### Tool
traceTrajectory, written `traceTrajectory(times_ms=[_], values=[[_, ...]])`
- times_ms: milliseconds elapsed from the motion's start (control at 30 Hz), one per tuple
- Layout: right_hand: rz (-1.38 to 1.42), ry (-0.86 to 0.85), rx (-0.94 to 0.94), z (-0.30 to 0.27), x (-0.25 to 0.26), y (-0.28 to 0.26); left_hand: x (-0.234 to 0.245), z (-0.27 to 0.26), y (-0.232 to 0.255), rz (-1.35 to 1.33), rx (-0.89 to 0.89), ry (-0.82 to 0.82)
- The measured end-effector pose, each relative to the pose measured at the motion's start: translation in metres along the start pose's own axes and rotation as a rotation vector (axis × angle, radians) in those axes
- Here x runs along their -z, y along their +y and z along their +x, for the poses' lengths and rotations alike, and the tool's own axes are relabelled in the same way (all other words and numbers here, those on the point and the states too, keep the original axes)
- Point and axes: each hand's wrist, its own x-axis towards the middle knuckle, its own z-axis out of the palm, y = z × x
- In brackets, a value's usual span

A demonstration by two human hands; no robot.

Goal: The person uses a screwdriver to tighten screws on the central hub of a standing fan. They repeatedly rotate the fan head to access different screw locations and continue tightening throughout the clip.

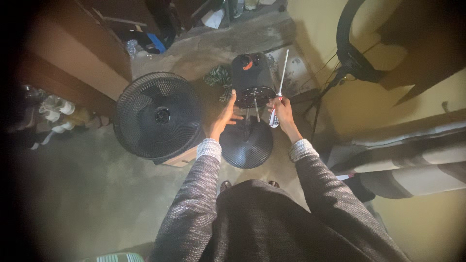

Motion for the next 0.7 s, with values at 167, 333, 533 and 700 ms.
traceTrajectory(times_ms=[167,333,533,700], values=[[-0.067,-0.004,-0.033,-0.004,0.002,-0.005,0.001,-0.009,0.003,0.004,0.046,0.035],[-0.05,-0.03,-0.045,-0.008,0.001,-0.004,0.003,-0.013,-0.004,0.004,0.006,0.068],[0.084,-0.028,0.04,-0.005,-0.006,-0.014,-0.01,-0.031,0.009,-0.047,-0.045,0.289],[0.025,0.004,0.02,-0.013,-0.014,-0.032,-0.018,-0.048,0.024,0.028,-0.064,0.389]])
